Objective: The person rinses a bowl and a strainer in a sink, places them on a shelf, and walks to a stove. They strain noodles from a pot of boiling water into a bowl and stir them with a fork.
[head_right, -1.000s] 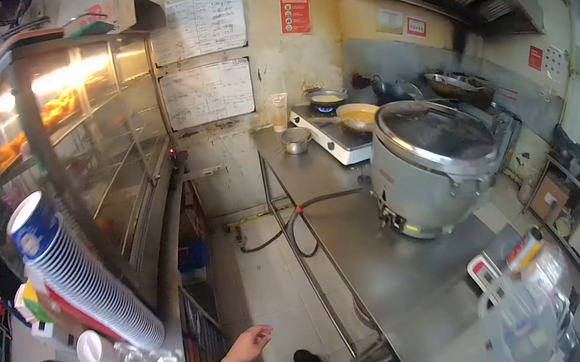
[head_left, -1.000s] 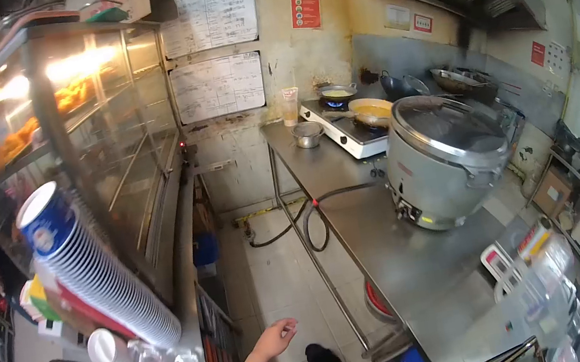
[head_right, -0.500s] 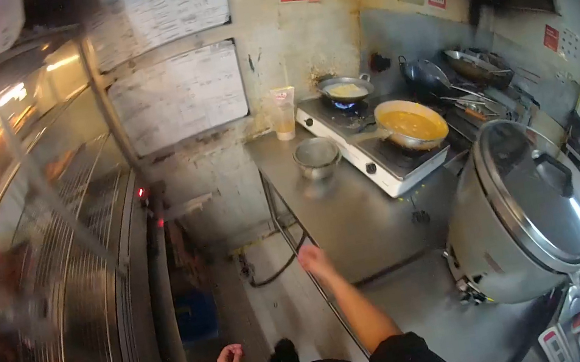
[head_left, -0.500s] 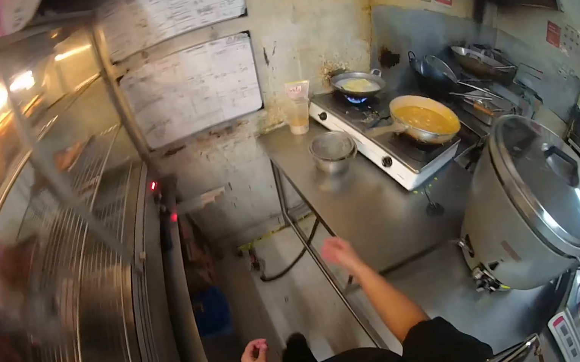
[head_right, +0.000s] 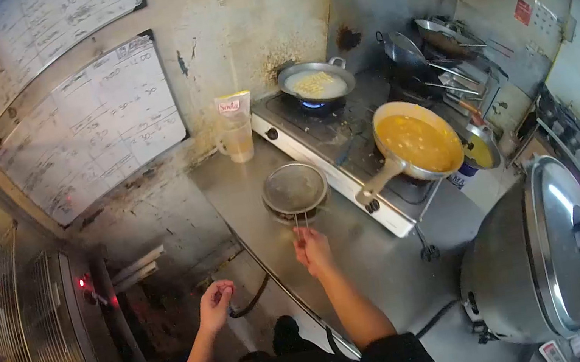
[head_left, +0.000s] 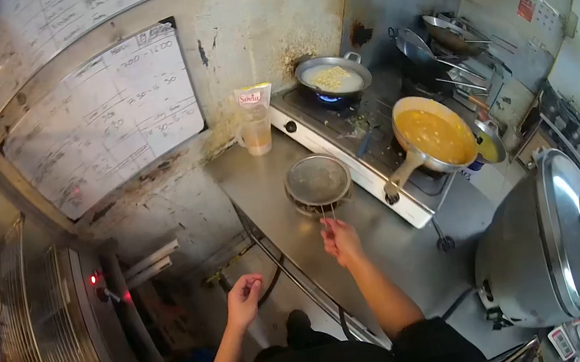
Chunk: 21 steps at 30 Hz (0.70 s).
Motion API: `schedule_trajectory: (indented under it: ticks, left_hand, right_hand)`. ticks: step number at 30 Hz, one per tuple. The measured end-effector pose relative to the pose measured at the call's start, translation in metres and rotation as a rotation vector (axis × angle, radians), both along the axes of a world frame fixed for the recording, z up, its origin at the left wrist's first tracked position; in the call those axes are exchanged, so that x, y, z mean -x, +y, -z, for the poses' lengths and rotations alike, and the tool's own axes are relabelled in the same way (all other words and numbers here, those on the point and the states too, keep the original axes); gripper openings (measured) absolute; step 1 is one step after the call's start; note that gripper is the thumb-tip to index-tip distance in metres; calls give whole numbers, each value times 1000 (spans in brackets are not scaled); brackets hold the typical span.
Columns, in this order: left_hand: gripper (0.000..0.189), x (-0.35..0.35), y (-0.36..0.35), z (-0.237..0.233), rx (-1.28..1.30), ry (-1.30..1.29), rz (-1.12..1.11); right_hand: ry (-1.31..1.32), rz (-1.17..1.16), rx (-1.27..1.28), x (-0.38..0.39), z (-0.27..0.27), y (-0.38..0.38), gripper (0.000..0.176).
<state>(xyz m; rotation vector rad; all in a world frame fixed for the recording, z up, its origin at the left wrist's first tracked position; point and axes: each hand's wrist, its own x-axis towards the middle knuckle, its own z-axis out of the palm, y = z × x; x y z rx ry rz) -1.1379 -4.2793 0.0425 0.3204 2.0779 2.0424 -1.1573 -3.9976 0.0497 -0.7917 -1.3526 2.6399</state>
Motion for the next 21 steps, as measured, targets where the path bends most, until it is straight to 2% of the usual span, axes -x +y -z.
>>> schedule_trajectory:
  ticks: [2,3,5,6,8,9,10,11,12,13,15,16,18,20,21]
  left_hand:
    - [12,37,18,12,-118,-52,44]
    - [13,53,26,25,-97,-65,78]
    - [17,77,57,1,-113,-137,173]
    - [17,93,74,3,-122,-133,195]
    - [28,132,108,15,-177,-547,192]
    - [28,149,124,17,-192,-531,217]
    - [33,163,138,21,-241,-701,206]
    - [38,175,149,30,-283,-878,194]
    - [41,187,159,50,-279,-833,191]
    - [39,193,161,50,-283,-858,196]
    - [36,211,161,37,-302,-916,236]
    - [35,219,158,41,-317,-960,261]
    - [31,240,147,75,-282,-950,476]
    - [29,249,142,89,-237,-876,377]
    - [27,257,135,80,-126,-796,329]
  right_hand:
    - [56,-28,17,-18,-49,0,26]
    - [61,-24,3,-21,-77,4,26]
    - [80,1,-85,-14,-140,18,27]
    - [111,29,-158,-7,-170,26,28]
    - [161,78,-501,19,-203,57,32]
    - [204,113,-610,39,-211,79,34]
    - [168,117,-847,60,-225,97,33]
    - [89,138,-1036,84,-232,118,31]
    - [58,166,-1357,110,-231,143,31]
    - [48,186,-1372,136,-229,162,31]
    - [-135,242,-1927,185,-231,200,33]
    - [-144,251,-1951,208,-226,217,33]
    - [-487,120,-2053,251,-218,250,33]
    - [-534,83,-2061,278,-217,269,34]
    - [-584,31,-2046,288,-211,277,35]
